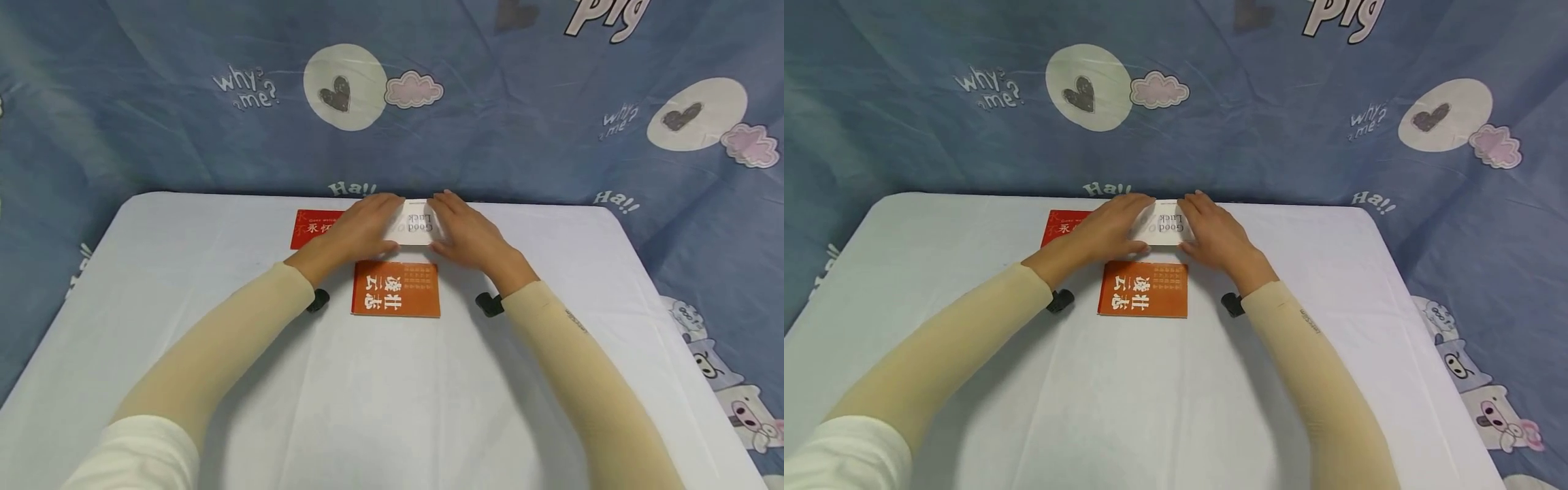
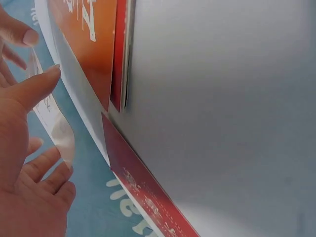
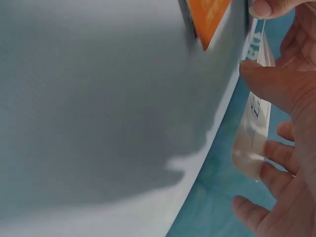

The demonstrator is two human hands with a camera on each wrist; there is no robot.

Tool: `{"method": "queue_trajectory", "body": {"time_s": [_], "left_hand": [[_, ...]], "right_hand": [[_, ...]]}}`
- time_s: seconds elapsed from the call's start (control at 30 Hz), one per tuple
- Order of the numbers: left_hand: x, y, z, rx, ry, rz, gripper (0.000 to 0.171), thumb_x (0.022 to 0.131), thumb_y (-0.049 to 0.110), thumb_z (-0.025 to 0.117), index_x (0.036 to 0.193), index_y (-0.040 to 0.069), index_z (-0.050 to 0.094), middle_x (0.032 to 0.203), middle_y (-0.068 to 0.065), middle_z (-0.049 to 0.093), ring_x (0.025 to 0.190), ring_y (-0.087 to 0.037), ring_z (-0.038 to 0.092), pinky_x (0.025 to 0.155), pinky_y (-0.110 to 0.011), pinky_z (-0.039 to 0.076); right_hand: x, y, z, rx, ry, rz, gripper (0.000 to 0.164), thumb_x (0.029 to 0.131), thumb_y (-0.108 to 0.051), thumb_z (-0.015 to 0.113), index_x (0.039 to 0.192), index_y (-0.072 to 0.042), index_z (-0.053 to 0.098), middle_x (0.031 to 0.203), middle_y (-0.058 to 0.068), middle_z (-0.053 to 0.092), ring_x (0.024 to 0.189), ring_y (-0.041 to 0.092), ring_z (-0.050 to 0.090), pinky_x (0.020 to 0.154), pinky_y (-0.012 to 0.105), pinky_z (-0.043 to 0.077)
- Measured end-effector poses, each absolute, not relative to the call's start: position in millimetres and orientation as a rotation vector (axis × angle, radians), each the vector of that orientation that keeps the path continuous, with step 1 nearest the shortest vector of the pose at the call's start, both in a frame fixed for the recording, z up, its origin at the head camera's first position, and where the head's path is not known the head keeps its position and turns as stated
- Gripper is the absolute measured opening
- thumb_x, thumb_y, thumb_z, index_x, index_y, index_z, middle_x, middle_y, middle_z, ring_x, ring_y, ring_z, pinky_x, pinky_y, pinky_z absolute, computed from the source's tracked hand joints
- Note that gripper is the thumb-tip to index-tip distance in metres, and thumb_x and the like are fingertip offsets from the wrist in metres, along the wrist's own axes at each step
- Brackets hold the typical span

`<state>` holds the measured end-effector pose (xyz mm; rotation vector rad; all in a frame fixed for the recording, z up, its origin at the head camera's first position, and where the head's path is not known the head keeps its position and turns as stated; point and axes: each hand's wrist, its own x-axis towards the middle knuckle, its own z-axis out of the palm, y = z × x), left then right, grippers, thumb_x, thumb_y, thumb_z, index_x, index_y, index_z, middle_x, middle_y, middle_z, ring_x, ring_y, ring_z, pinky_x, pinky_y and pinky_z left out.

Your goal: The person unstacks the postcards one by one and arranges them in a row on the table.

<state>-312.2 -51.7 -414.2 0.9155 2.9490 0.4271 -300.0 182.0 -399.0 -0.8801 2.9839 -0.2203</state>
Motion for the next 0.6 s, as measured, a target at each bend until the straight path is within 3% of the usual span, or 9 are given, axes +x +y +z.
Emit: {"method": "queue_trajectory", "body": {"time_s": [0.4,0.6], "left_hand": [[-325,-50,-418,0.848,2.859,0.432,0.092,0.079,0.038,0.078,0.151,0.009,0.029,0.15,-0.01,0.036,0.137,-0.027,0.033,0.114,-0.043,0.025],[-327,-52,-418,0.817,2.83,0.457,0.093,0.078,0.039,0.08,0.151,0.01,0.029,0.148,-0.007,0.037,0.129,-0.025,0.038,0.112,-0.042,0.029]], "right_hand": [[-313,177,-405,-0.753,2.899,-0.243,0.08,0.087,-0.031,0.071,0.151,-0.012,0.027,0.156,0.007,0.026,0.146,0.023,0.013,0.115,0.042,0.023],[-315,175,-405,-0.71,2.874,-0.258,0.08,0.087,-0.03,0.071,0.151,-0.013,0.026,0.156,0.006,0.026,0.146,0.023,0.014,0.115,0.044,0.024]]}}
